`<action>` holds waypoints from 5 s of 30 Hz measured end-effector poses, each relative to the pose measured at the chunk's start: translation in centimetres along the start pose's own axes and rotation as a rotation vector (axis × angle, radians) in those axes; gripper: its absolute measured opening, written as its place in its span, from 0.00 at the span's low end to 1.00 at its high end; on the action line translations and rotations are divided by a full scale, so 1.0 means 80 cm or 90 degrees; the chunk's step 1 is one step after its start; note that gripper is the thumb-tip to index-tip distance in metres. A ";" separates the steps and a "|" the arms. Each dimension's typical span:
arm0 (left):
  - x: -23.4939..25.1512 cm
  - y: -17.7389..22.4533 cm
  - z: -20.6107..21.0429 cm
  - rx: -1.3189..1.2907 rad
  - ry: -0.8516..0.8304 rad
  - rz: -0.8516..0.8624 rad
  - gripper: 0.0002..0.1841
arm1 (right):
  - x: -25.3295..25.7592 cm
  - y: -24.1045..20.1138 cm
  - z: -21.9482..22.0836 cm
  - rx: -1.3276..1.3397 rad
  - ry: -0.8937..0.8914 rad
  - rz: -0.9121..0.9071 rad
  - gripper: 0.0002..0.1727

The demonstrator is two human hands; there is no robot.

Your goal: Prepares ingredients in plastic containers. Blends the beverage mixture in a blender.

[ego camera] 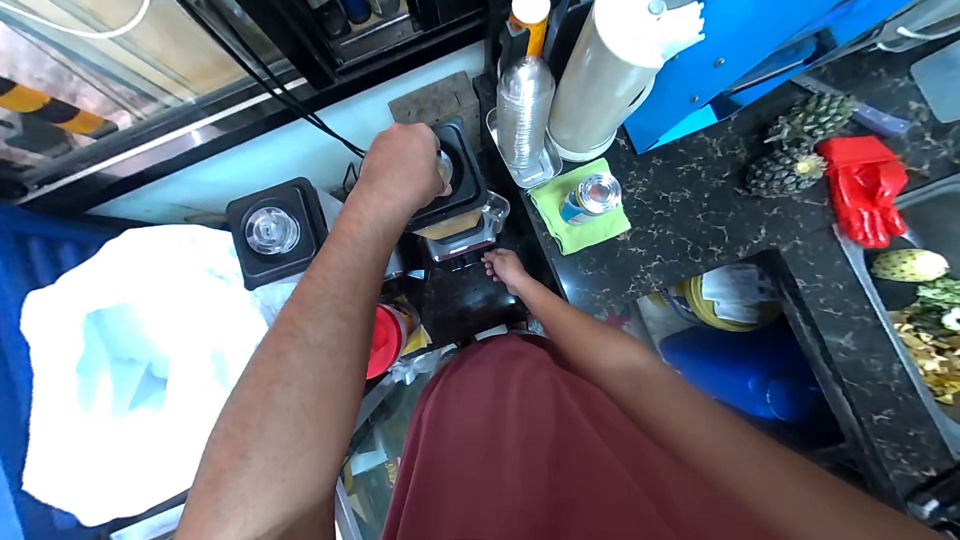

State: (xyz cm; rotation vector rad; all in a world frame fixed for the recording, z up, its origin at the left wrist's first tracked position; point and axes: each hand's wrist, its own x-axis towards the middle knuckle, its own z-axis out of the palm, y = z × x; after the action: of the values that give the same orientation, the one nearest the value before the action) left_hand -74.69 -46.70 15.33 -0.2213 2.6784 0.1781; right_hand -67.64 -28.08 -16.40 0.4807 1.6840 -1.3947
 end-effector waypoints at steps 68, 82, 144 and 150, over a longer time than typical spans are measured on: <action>0.002 0.001 -0.001 0.011 -0.013 -0.004 0.26 | -0.003 0.003 -0.002 0.004 0.000 -0.004 0.20; 0.002 0.001 -0.001 0.014 -0.008 0.000 0.26 | 0.003 -0.003 -0.003 -0.014 -0.004 -0.005 0.18; -0.408 0.081 0.552 -0.342 0.483 -0.007 0.44 | -0.353 0.177 0.035 0.095 -0.574 0.143 0.25; -0.564 0.052 0.751 -0.769 0.235 -0.423 0.22 | -0.376 0.264 -0.005 -0.239 -0.509 0.068 0.21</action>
State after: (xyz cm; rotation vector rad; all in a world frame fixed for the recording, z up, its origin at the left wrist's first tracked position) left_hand -10.06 -27.27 -18.05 -1.5592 2.2627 1.6061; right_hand -35.58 -14.63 -4.60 -0.1921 1.1805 -0.9624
